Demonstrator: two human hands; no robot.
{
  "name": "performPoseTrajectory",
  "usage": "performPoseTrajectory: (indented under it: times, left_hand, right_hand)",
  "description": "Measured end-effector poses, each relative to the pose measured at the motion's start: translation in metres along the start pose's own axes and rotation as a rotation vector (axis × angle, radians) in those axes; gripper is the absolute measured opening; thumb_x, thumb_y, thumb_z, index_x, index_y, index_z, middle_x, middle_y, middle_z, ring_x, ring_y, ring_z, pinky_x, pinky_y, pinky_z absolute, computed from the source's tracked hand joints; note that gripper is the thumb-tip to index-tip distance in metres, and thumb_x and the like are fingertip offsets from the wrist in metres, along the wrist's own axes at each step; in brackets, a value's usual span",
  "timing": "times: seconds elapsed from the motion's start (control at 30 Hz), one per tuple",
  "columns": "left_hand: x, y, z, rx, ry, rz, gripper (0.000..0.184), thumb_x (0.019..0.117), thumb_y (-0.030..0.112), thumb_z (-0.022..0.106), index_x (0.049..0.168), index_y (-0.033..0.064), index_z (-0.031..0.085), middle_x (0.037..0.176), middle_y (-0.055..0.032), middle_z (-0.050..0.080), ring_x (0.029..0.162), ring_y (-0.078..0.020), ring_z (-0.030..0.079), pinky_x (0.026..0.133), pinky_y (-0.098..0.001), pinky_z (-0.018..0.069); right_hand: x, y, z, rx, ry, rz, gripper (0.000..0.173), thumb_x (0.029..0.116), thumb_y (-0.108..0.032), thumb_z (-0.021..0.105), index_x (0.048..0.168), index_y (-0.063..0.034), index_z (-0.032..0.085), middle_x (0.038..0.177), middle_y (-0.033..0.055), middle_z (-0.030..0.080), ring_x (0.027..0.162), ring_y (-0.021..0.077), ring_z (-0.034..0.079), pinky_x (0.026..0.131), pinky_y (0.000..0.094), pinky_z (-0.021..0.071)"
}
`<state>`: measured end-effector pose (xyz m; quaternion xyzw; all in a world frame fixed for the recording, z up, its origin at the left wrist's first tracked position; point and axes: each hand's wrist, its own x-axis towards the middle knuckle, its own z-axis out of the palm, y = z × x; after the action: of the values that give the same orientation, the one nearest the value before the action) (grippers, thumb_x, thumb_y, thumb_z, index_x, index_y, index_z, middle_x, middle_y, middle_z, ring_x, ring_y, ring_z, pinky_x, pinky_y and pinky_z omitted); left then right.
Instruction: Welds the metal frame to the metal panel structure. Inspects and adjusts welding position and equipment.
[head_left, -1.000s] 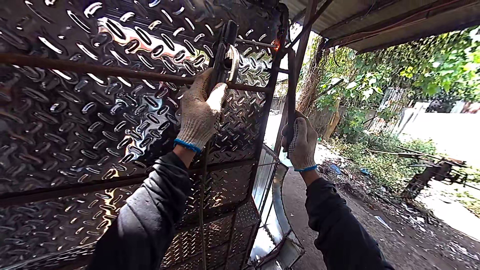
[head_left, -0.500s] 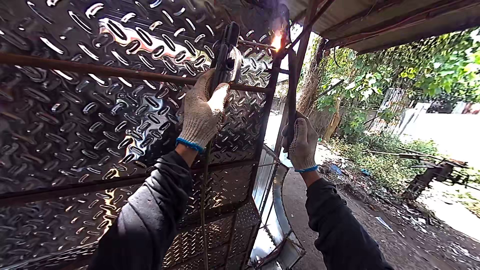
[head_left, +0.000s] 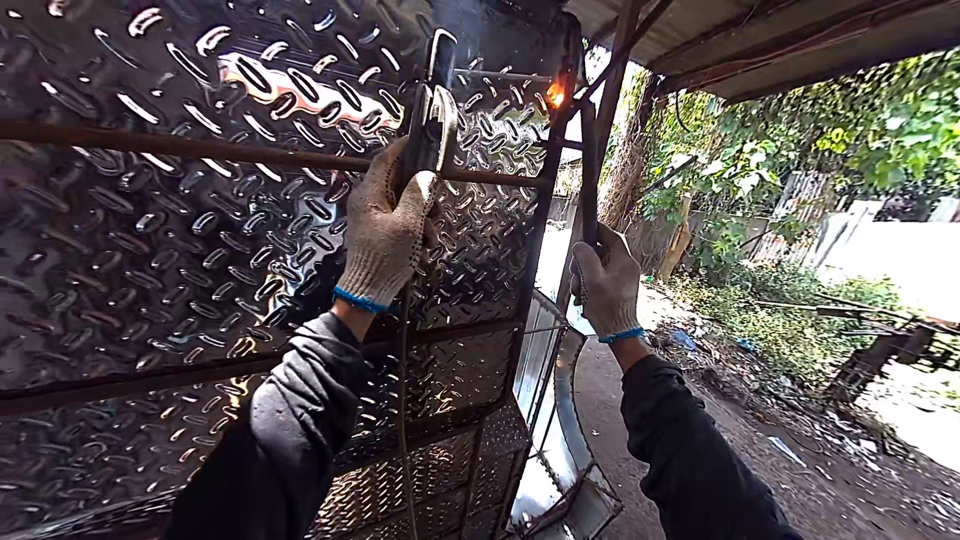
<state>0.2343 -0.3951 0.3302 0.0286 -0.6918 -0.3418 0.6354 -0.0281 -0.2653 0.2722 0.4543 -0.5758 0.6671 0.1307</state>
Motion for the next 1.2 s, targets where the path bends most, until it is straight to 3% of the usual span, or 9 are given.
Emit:
performPoseTrajectory:
  times: [0.27, 0.43, 0.53, 0.67, 0.77, 1.2]
  left_hand:
    - [0.002, -0.002, -0.003, 0.001, -0.013, -0.035, 0.047, 0.1079, 0.023, 0.052, 0.154, 0.0150, 0.044, 0.086, -0.0087, 0.069, 0.054, -0.0199, 0.064, 0.042, -0.0337, 0.0559]
    - [0.002, -0.001, -0.004, 0.038, -0.037, -0.018, 0.046, 0.1071, 0.021, 0.053, 0.152, 0.0132, 0.046, 0.086, -0.0081, 0.069, 0.055, -0.0186, 0.064, 0.044, -0.0329, 0.0561]
    - [0.001, -0.001, -0.003, 0.082, -0.048, -0.030, 0.045, 0.1069, 0.022, 0.054, 0.151, 0.0153, 0.048, 0.087, -0.0078, 0.070, 0.054, -0.0188, 0.065, 0.042, -0.0340, 0.0568]
    - [0.001, -0.001, -0.004, 0.094, -0.059, -0.044, 0.045, 0.1066, 0.024, 0.054, 0.151, 0.0167, 0.048, 0.088, -0.0076, 0.070, 0.054, -0.0187, 0.065, 0.043, -0.0338, 0.0565]
    - [0.000, 0.000, -0.005, 0.102, -0.070, -0.053, 0.044, 0.1068, 0.024, 0.054, 0.150, 0.0183, 0.049, 0.088, -0.0070, 0.071, 0.054, -0.0184, 0.065, 0.042, -0.0332, 0.0564]
    - [0.003, 0.003, -0.001, 0.184, -0.066, -0.089, 0.047, 0.1054, 0.026, 0.056, 0.152, 0.0219, 0.049, 0.088, -0.0062, 0.070, 0.054, -0.0183, 0.065, 0.042, -0.0343, 0.0564]
  right_hand:
    - [0.000, -0.010, -0.008, 0.021, -0.071, 0.072, 0.041, 0.1037, -0.026, 0.055, 0.142, -0.0119, 0.056, 0.068, 0.0042, 0.062, 0.043, 0.0160, 0.056, 0.040, 0.0331, 0.0522]
    - [-0.019, -0.014, -0.013, -0.006, -0.040, 0.063, 0.039, 0.1023, -0.023, 0.056, 0.138, -0.0074, 0.057, 0.069, 0.0050, 0.063, 0.045, 0.0165, 0.058, 0.041, 0.0342, 0.0539]
    - [-0.023, -0.010, -0.013, -0.037, -0.044, 0.071, 0.040, 0.1015, -0.024, 0.058, 0.139, -0.0097, 0.058, 0.069, 0.0055, 0.064, 0.045, 0.0170, 0.058, 0.041, 0.0347, 0.0537]
    - [-0.026, 0.004, -0.005, -0.072, -0.012, 0.008, 0.040, 0.0995, -0.025, 0.060, 0.136, -0.0093, 0.061, 0.070, 0.0057, 0.064, 0.046, 0.0175, 0.059, 0.042, 0.0368, 0.0542]
    - [-0.029, 0.018, 0.005, -0.139, 0.050, -0.045, 0.040, 0.0984, -0.026, 0.061, 0.134, -0.0087, 0.063, 0.078, 0.0066, 0.068, 0.055, 0.0175, 0.063, 0.052, 0.0403, 0.0573]
    - [-0.029, 0.031, 0.012, -0.078, 0.107, -0.101, 0.039, 0.0972, -0.024, 0.063, 0.132, -0.0078, 0.065, 0.074, 0.0038, 0.068, 0.053, 0.0149, 0.063, 0.049, 0.0372, 0.0571]
